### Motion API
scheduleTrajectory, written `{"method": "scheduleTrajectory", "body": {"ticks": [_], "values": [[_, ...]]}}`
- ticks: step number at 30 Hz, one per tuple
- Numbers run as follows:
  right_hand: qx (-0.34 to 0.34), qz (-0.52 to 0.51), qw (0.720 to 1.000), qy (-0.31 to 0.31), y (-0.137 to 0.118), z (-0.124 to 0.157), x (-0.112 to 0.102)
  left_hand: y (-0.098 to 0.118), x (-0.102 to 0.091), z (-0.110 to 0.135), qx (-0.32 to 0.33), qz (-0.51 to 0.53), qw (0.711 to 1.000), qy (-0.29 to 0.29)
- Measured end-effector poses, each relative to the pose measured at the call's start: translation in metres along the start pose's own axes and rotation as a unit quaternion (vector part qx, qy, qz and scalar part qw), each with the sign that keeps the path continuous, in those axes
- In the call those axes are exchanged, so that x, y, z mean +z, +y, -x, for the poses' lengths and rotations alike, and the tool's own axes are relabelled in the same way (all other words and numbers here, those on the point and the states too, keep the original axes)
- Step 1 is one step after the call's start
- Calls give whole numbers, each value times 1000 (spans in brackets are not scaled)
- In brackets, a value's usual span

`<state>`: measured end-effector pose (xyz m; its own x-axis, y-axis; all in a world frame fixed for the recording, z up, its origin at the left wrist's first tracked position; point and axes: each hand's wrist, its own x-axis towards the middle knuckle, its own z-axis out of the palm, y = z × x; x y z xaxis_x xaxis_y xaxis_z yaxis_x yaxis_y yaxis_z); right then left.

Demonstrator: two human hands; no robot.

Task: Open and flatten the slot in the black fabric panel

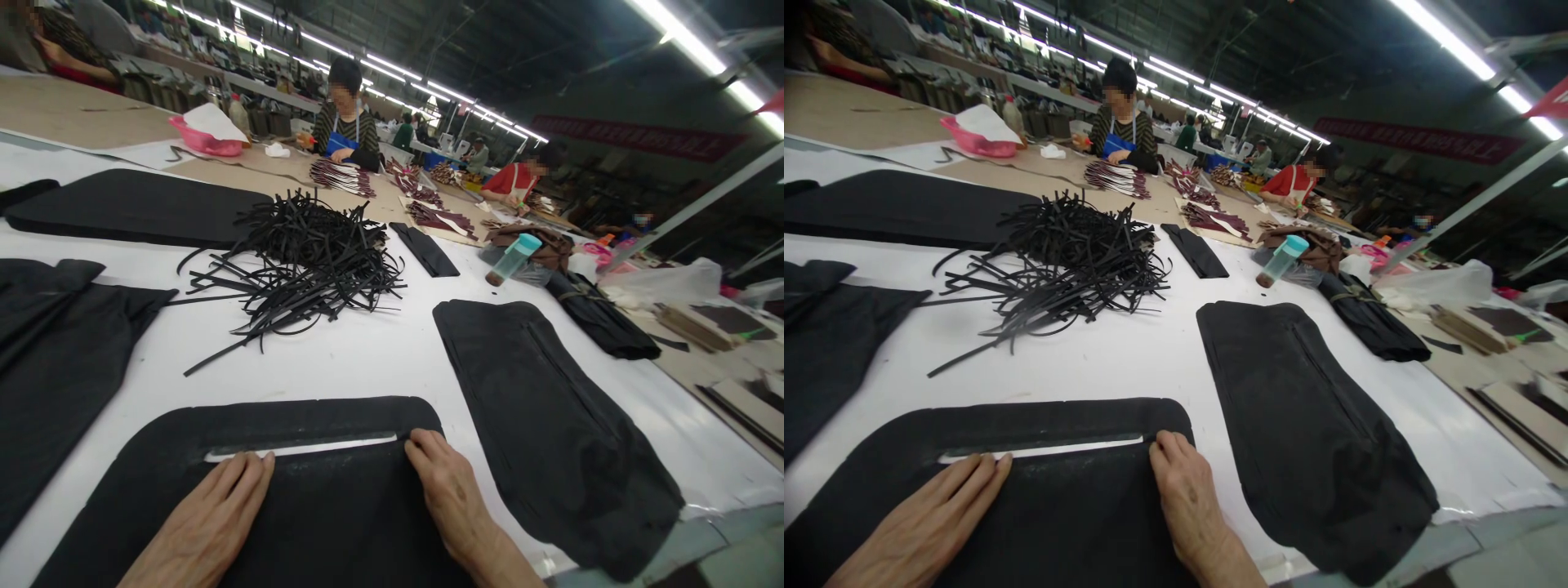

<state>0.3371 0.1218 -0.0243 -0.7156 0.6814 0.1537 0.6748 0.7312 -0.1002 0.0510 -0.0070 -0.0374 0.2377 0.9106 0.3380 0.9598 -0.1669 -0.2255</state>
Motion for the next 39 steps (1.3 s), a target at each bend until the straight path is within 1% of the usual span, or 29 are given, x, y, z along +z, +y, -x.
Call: {"method": "scheduleTrajectory", "body": {"ticks": [2,4,7,9,13,16,18,20,23,25,26,29,31,35,39], "values": [[36,5,998,45,-4,0,0,1,-3,-1,6,-15,1000,5],[23,17,997,72,-13,-2,2,1,-7,-3,22,-35,999,3],[-48,33,996,73,-29,-6,7,0,-9,-3,41,-53,998,-23],[-83,50,992,78,-33,-7,11,-1,-6,-1,47,-44,997,-36],[-95,95,988,79,-24,-4,14,-2,5,3,42,-11,998,-55],[-76,150,982,88,-25,-6,12,-1,9,5,27,8,998,-55],[-61,157,981,92,-41,-13,10,-1,9,6,23,12,998,-55],[-68,124,985,102,-66,-25,11,0,9,5,29,14,998,-49],[-106,49,986,121,-106,-47,21,-1,10,6,39,13,999,-30],[-138,28,981,135,-123,-56,32,-1,10,6,39,14,999,-29],[-154,26,977,143,-127,-59,38,-1,11,7,38,17,999,-31],[-191,32,968,162,-125,-58,52,-3,9,10,40,30,998,-40],[-198,37,966,160,-120,-57,55,-7,4,12,41,40,997,-51],[-193,37,967,163,-118,-58,54,-22,-7,17,35,60,994,-81],[-188,38,968,161,-122,-59,51,-39,-11,24,44,70,992,-93]]}}
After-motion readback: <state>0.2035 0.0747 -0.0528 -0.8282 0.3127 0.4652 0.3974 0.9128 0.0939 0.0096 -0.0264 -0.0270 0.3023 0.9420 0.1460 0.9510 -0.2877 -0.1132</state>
